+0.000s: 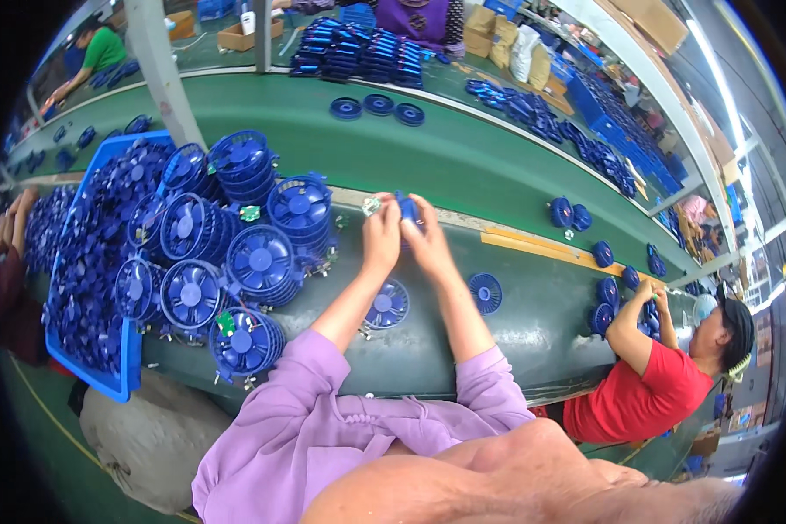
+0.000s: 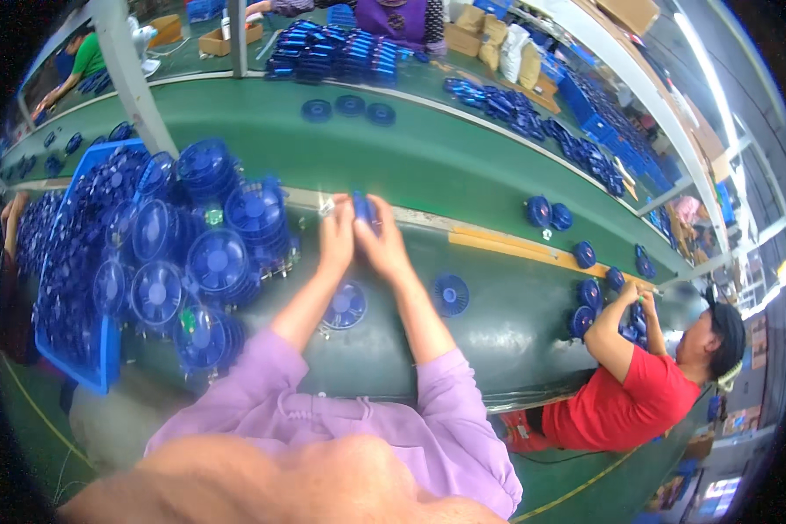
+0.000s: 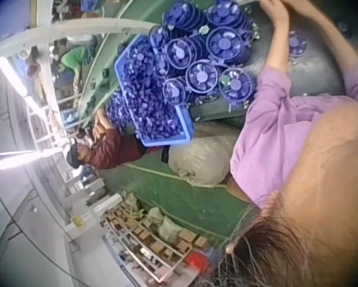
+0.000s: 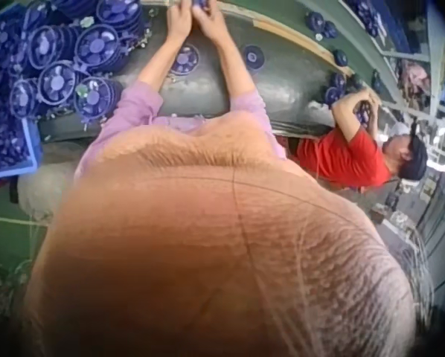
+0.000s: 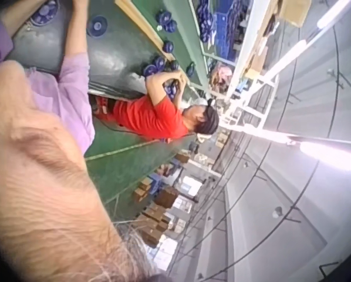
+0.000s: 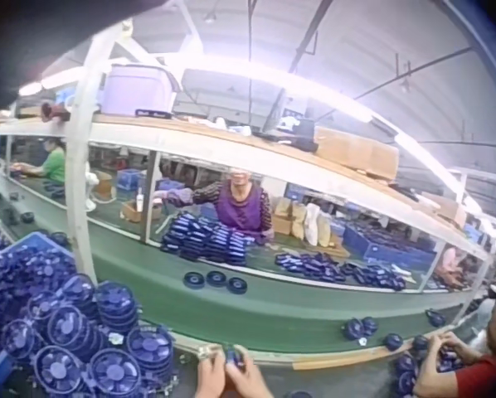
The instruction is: The person assembles portable fans by pressing fan grilles onto fan bodies by hand and stacking the assembled fans on the conveyor table.
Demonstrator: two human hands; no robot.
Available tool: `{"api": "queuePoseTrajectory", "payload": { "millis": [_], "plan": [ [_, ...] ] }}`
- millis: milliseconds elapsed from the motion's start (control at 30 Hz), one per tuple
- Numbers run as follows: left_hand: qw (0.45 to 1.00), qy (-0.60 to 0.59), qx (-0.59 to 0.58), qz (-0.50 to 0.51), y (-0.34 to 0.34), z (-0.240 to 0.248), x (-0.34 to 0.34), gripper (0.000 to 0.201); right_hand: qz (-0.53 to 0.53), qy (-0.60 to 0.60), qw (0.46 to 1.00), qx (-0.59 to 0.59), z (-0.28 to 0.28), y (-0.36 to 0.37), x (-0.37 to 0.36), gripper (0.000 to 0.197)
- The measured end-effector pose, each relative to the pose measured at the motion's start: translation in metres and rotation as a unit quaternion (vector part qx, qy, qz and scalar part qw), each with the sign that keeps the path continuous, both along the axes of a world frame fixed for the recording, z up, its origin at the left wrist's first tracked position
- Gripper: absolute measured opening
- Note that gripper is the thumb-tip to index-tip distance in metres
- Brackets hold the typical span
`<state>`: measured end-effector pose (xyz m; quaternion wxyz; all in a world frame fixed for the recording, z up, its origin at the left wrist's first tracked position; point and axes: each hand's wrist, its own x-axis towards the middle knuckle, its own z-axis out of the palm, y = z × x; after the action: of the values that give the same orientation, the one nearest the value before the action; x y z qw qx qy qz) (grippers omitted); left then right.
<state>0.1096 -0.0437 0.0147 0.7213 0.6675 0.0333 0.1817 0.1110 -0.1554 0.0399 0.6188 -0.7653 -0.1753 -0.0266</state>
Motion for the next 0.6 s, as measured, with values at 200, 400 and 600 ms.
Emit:
{"api": "queuePoseTrajectory", "payload": {
  "millis": [200,400,600],
  "plan": [
    [0.990,0.020,0.113,-0.086,-0.009,-0.017,-0.008,0.024,-0.255,-0.178,0.906,-0.286,-0.003,-0.097,0.068,0.075],
    [0.987,0.037,0.110,-0.109,0.000,-0.026,-0.008,0.021,-0.208,-0.090,0.907,-0.356,-0.004,-0.156,-0.025,0.078],
    [0.972,0.010,0.198,-0.123,0.013,-0.012,-0.001,0.022,-0.170,-0.126,0.863,-0.459,-0.029,-0.138,-0.118,0.075]
  ]
}}
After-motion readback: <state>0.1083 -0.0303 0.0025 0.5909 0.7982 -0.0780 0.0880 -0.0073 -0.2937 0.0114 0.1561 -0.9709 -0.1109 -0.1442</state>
